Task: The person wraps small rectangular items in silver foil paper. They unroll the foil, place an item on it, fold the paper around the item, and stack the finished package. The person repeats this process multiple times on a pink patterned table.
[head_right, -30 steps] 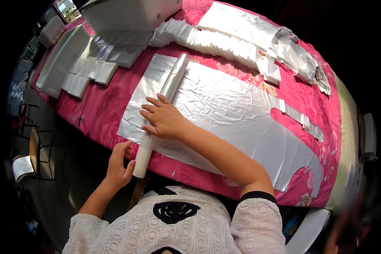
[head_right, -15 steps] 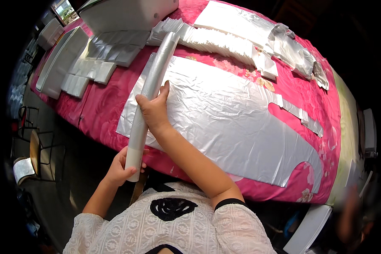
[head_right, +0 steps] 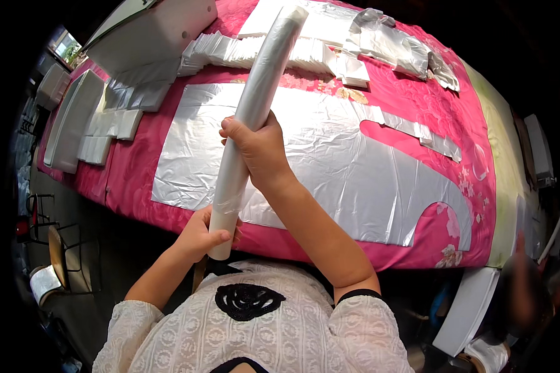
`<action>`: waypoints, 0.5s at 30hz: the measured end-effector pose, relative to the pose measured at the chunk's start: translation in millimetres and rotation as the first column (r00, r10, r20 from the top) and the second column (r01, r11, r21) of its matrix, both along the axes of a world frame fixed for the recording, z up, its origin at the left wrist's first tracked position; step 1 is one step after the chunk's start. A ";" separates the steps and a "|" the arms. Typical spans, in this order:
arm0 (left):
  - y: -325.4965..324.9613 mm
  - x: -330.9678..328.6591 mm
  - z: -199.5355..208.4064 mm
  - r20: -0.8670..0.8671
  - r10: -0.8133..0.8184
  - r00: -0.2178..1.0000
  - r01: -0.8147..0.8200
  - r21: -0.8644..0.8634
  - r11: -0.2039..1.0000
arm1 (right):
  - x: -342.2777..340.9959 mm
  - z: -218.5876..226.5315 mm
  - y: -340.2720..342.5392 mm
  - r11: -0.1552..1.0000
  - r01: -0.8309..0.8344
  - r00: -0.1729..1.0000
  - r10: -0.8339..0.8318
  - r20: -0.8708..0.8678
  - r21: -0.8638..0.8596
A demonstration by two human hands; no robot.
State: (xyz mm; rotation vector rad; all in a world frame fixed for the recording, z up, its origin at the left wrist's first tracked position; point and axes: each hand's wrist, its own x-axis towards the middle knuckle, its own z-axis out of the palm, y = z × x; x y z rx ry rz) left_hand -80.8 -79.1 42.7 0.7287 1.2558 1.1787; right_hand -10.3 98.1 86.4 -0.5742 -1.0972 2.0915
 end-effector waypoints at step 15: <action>28.6 6.0 -1.1 -0.286 -0.078 0.955 0.037 -0.146 0.989 | 18.8 -28.3 1.4 0.986 0.151 0.988 -0.153 0.022 0.064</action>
